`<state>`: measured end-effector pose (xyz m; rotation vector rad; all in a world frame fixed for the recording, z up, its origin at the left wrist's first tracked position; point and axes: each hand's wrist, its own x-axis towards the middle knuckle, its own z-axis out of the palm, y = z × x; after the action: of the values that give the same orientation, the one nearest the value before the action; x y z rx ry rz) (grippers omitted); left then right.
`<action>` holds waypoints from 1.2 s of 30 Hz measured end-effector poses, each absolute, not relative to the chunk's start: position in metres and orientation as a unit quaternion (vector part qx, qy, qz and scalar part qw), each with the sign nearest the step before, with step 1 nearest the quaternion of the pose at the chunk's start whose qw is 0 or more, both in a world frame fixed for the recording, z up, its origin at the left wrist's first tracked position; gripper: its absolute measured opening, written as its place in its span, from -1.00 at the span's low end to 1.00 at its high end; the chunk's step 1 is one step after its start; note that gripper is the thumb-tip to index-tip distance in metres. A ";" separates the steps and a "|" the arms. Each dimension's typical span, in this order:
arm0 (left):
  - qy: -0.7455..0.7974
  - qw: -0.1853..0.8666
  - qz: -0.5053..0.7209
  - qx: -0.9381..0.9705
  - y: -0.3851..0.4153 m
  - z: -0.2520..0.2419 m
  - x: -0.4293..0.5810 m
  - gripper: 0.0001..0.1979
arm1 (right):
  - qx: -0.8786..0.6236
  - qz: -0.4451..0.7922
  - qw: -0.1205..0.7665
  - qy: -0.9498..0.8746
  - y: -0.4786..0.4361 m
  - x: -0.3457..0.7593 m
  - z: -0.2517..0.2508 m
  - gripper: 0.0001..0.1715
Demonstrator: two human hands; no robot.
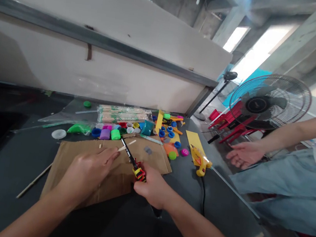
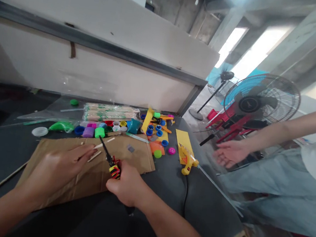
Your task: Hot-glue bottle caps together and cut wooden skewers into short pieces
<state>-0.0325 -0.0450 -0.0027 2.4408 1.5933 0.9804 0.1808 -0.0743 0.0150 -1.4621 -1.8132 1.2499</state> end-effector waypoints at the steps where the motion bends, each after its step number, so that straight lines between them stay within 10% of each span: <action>1: 0.514 0.008 0.294 0.806 -0.045 -0.002 -0.032 -0.72 | -0.534 0.458 0.246 -0.667 -0.074 0.180 0.016 -0.73; 19: 0.461 -0.115 0.294 0.829 -0.051 0.011 -0.029 -0.72 | -0.492 0.567 0.268 -0.604 -0.077 0.182 0.018 -0.69; 32: 0.566 0.467 0.394 0.553 -0.034 0.011 -0.016 -0.69 | -0.534 0.515 0.240 -0.627 -0.070 0.181 0.013 -0.77; 36: 0.568 0.453 0.403 0.556 -0.035 0.011 -0.015 -0.70 | -0.524 0.539 0.232 -0.617 -0.068 0.182 0.010 -0.73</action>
<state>-0.0147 -0.0350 0.0110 1.3736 1.4030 0.9962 0.1822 -0.0683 0.0103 -1.4403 -1.6962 1.4822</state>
